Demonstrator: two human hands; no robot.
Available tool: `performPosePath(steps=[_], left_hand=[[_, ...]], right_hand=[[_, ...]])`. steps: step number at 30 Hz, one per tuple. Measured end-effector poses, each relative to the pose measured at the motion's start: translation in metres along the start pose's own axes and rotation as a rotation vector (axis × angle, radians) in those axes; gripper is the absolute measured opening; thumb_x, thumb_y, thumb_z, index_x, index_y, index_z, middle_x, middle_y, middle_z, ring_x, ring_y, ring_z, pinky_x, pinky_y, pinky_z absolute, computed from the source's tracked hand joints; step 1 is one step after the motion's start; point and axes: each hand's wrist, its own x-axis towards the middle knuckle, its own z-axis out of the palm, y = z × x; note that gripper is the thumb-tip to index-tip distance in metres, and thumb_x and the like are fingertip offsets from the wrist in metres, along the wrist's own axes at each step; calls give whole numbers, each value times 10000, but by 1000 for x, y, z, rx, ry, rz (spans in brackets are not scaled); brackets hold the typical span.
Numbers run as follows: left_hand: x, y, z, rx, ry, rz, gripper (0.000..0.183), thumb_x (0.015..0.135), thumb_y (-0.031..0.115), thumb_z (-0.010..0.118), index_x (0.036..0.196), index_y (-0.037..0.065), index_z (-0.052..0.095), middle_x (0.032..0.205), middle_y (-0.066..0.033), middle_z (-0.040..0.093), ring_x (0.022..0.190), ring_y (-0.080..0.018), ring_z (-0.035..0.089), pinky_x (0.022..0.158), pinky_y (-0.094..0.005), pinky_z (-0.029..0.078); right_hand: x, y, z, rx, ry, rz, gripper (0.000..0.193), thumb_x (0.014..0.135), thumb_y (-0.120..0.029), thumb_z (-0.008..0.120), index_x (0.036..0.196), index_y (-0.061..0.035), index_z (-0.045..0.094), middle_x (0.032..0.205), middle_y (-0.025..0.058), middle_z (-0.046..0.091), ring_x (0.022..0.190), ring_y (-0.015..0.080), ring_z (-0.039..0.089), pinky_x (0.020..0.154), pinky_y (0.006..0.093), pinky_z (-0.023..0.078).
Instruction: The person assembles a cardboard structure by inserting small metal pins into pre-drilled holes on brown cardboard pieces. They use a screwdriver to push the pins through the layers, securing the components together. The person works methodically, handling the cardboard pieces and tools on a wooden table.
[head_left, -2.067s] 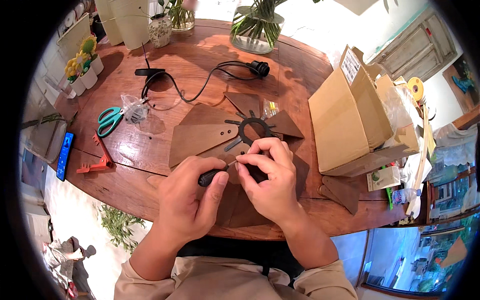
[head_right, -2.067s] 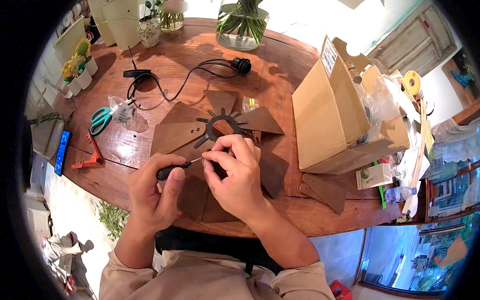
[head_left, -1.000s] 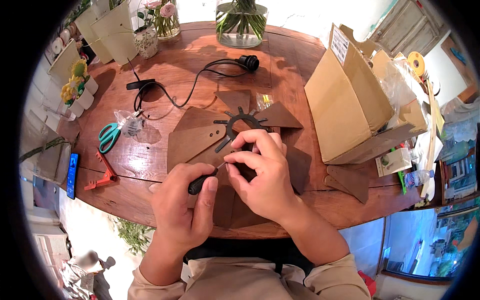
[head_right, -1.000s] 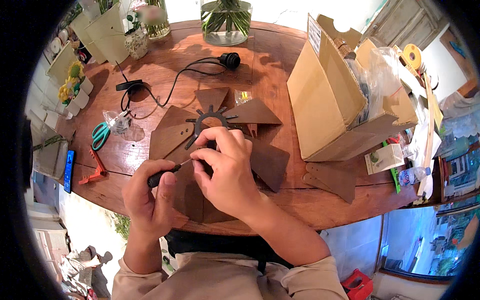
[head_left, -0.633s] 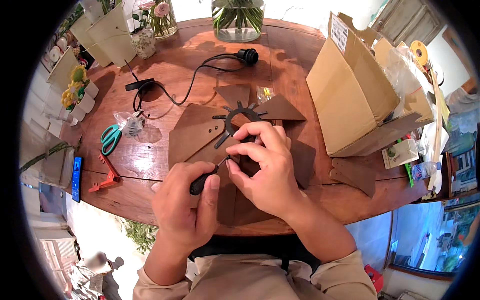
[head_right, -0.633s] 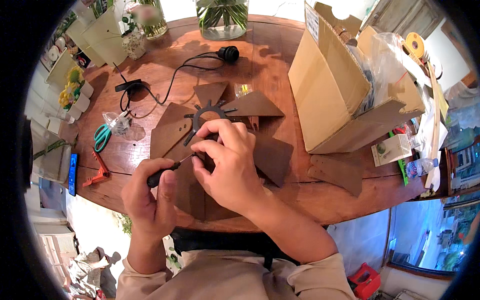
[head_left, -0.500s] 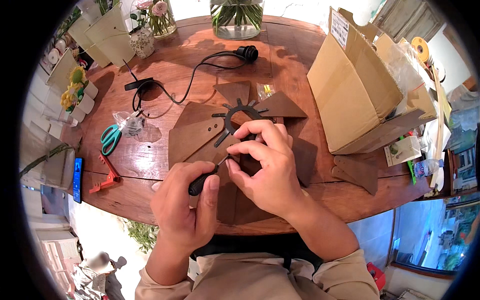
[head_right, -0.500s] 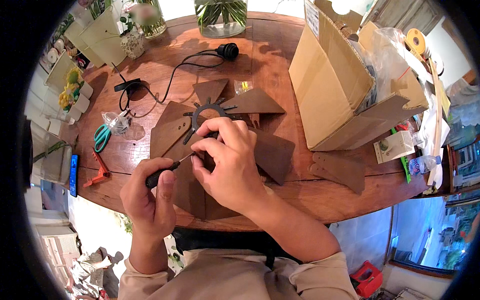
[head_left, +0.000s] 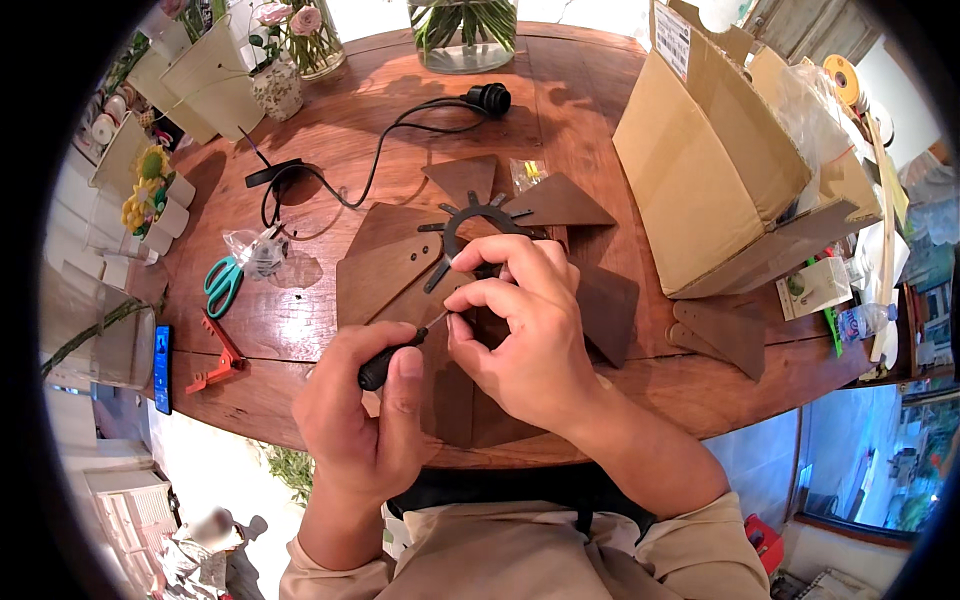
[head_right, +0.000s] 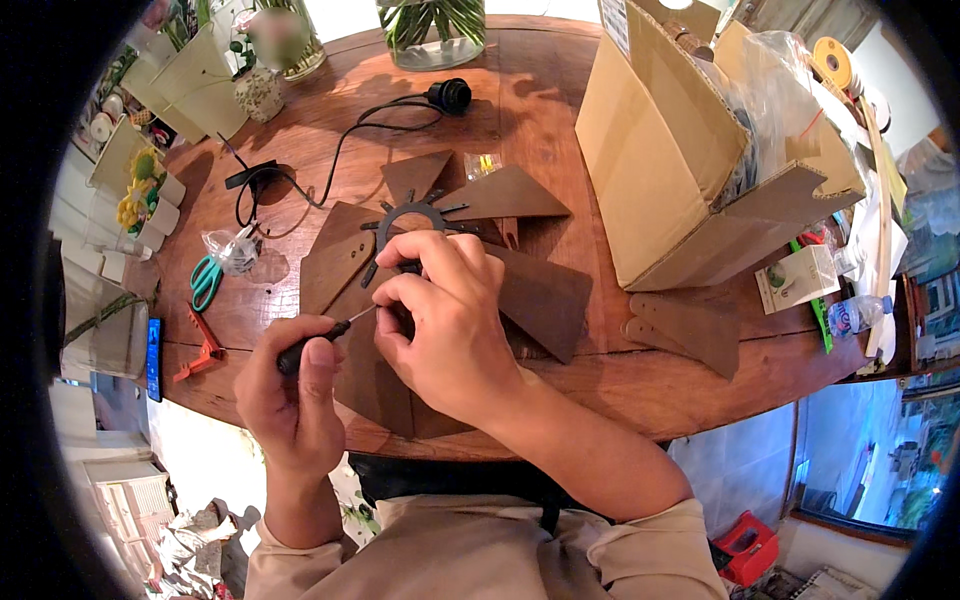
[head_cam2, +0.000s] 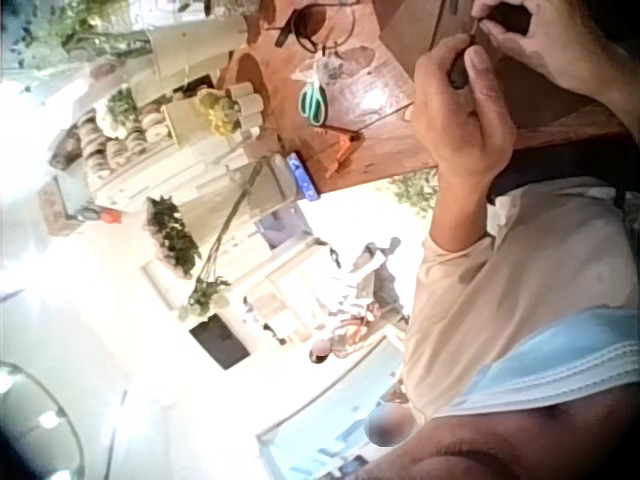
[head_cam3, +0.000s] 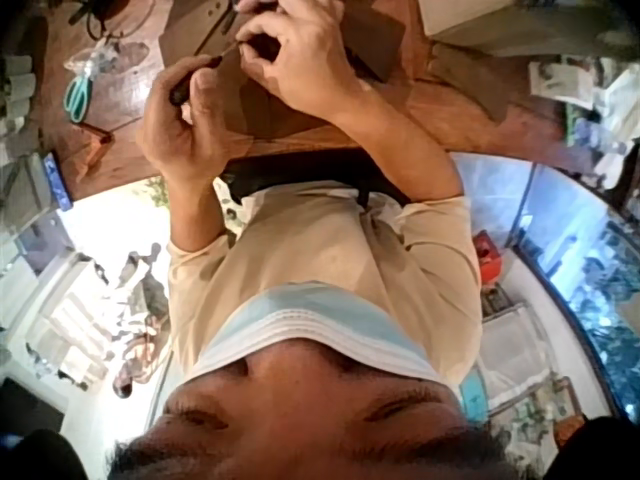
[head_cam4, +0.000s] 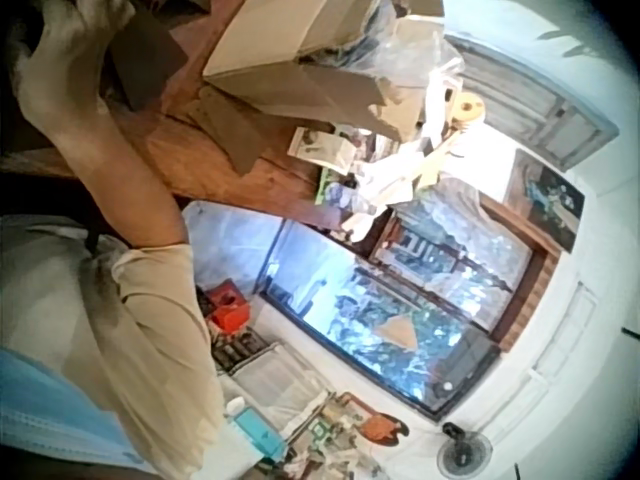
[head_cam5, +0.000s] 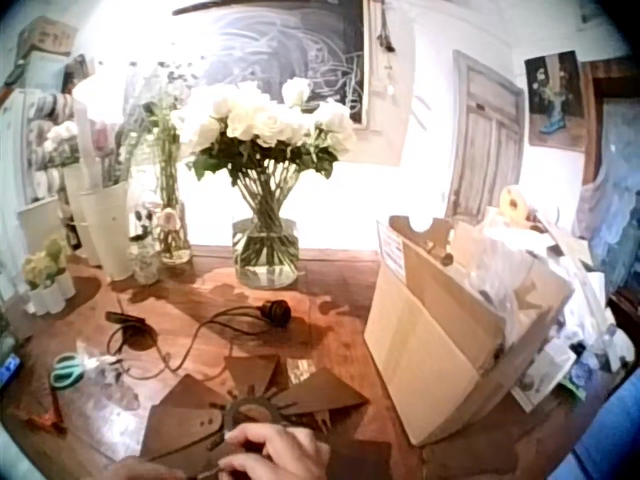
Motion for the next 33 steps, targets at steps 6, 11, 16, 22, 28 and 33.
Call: performPosePath(steps=[6,11,16,22,28,33], left_hand=[[5,6,0,-8,5,-97,179,1075,126,636,1092,-45,685,796,-37,676,711,-66,589,644,-206,438],[12,10,-1,-7,-51,-86,86,987,5,687,1061,-39,682,841,-128,683,693,-201,659,662,-295,515],[25,11,-13,47,-190,95,118,969,29,701,1074,-20,676,808,-142,653,636,-277,629,623,-329,511],[34,24,-22,338,-333,-1,153,965,101,742,1004,-12,646,799,-179,659,624,-364,639,553,-422,498],[59,30,-33,440,-535,320,133,919,46,740,1013,-3,660,775,-196,674,704,-397,664,652,-458,521],[72,36,-30,355,-519,119,145,902,51,773,1015,-11,705,804,-178,707,653,-362,659,639,-439,514]], right_hand=[[0,2,-3,28,-25,0,199,693,-6,822,830,-91,707,1173,7,661,1096,270,567,931,435,404],[3,3,-11,-5,-49,-24,225,704,-40,852,884,-90,727,1197,23,669,1073,270,573,945,422,424],[10,0,-28,-122,-108,5,655,687,-161,921,1299,-94,699,1387,88,602,1323,339,504,1135,475,365],[2,16,-25,-129,-154,-77,611,727,-207,913,1295,-92,717,1396,66,632,1379,348,482,1153,500,351],[2,24,-25,-112,-132,-138,538,767,-234,888,1258,-79,732,1309,61,668,1371,356,481,1135,507,368],[1,29,-18,-97,-87,-172,525,771,-246,883,1254,-94,743,1284,40,681,1355,347,491,1132,509,389]])
